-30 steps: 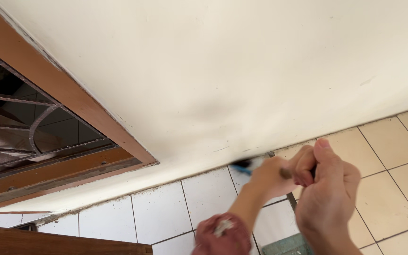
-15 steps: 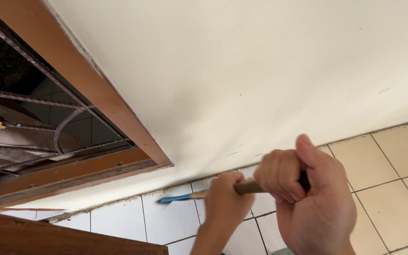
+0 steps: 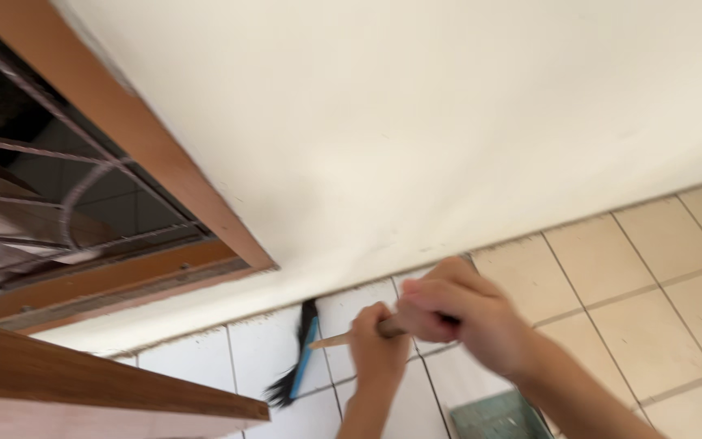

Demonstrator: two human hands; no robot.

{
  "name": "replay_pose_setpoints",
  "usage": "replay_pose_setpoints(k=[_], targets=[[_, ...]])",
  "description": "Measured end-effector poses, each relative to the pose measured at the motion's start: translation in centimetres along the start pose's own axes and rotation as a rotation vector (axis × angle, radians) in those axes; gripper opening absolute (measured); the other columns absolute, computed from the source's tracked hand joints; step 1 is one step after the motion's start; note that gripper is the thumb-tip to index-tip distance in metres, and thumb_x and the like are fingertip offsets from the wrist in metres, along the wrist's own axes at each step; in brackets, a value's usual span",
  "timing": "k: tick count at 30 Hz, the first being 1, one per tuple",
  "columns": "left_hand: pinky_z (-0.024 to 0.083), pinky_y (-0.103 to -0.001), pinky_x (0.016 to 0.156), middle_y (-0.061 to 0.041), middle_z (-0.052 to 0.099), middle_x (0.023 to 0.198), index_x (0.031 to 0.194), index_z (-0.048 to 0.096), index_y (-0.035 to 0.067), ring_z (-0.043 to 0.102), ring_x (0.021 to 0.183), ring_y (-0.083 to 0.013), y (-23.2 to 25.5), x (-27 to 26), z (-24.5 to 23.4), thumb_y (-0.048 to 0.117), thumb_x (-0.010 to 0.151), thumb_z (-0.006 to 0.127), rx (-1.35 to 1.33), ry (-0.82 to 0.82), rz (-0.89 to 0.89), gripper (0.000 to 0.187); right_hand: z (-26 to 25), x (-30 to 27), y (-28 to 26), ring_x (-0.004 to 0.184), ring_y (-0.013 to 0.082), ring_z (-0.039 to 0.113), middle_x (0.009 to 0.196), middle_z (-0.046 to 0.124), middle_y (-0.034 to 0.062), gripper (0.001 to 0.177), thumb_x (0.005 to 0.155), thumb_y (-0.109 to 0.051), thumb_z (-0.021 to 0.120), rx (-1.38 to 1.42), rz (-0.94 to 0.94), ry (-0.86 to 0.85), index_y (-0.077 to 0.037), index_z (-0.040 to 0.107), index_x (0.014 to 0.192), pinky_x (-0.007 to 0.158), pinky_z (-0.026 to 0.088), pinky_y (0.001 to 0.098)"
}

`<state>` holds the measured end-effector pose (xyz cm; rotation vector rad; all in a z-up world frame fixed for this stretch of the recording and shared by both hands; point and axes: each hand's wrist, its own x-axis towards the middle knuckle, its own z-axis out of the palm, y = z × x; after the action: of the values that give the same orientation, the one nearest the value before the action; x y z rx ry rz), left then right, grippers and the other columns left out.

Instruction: The person sweeps debris from the floor against a wall and along a railing using a broom and a dustpan.

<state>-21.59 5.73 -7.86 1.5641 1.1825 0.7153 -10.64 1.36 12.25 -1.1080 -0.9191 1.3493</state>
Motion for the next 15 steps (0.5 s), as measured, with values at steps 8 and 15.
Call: replay_pose_setpoints(k=[8,15], targets=[[0.041,-0.042,0.053,-0.014,0.056,0.054,0.059,0.051,0.002,0.050,0.051,-0.0238,9.7,-10.0,11.3,0.021,0.086,0.072,-0.148,-0.413,-0.124,0.039,-7.0,-15.0,-3.6,0.049,0.0171,0.029,0.046,0.031,0.0029,0.056,0.102,-0.019,0.045,-0.087,-0.103,0.321,-0.009,0.030,0.050,0.057,0.034,0.0373],[0.045,-0.039,0.051,-0.014,0.061,0.056,0.069,0.065,0.003,0.057,0.049,-0.0212,16.5,-17.6,16.0,0.018,0.085,0.065,-0.126,-0.626,-0.045,0.022,-7.1,-25.1,-7.1,0.062,0.0199,0.055,0.059,0.055,0.0085,0.057,0.106,-0.037,0.039,-0.335,-0.041,0.741,-0.002,0.053,0.064,0.068,0.049,0.0367]])
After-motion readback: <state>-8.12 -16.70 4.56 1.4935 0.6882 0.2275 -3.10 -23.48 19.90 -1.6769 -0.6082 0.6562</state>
